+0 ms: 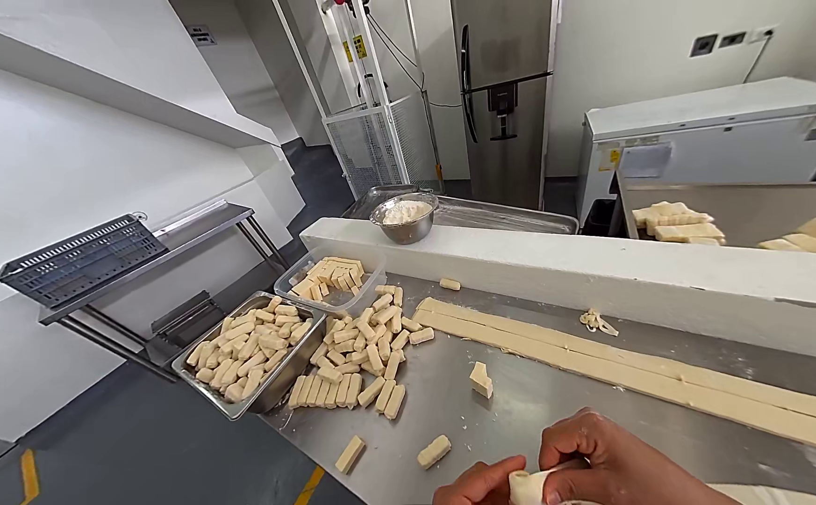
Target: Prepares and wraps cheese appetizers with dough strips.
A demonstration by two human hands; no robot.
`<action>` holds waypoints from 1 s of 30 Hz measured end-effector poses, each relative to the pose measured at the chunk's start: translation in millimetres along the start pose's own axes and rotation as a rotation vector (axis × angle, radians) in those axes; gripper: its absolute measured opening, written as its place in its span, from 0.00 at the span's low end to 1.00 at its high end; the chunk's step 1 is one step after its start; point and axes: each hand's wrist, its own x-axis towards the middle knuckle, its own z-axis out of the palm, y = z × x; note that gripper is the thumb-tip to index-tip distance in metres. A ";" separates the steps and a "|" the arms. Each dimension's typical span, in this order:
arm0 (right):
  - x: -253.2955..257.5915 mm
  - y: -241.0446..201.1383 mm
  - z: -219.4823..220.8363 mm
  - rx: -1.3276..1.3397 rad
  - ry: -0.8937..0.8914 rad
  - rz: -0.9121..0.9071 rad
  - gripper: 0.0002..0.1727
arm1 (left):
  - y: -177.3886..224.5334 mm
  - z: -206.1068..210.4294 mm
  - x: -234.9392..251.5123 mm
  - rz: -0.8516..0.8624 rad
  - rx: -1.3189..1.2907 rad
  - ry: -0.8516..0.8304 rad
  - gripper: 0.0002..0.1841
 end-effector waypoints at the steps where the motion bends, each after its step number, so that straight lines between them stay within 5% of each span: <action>1: -0.1 0.8 0.7 -0.012 0.016 0.024 0.16 | -0.1 1.5 0.8 -0.018 -0.001 0.013 0.18; 7: 6.7 -9.7 8.5 -0.095 0.002 0.219 0.31 | -15.8 7.8 1.8 -0.137 -0.214 -0.014 0.18; 12: 8.1 1.4 -0.6 0.042 -0.149 0.410 0.16 | -12.5 4.9 5.6 -0.138 -0.247 0.124 0.18; 15: 10.9 2.5 6.4 -0.023 -0.112 0.497 0.21 | -12.7 4.3 7.9 -0.206 -0.255 0.071 0.20; 17: 11.5 3.1 8.8 -0.044 -0.107 0.493 0.27 | -11.3 4.2 8.4 -0.249 -0.244 0.085 0.20; 23: 9.2 8.0 4.6 0.031 -0.160 0.484 0.15 | -17.2 4.4 12.3 -0.184 -0.390 0.159 0.19; 26: 12.2 2.7 17.3 -0.063 -0.112 0.462 0.23 | -18.1 2.6 13.1 -0.147 -0.304 0.098 0.22; 30: 10.8 4.0 21.9 -0.091 -0.160 0.343 0.18 | -18.2 -8.8 16.6 -0.134 -0.165 0.148 0.21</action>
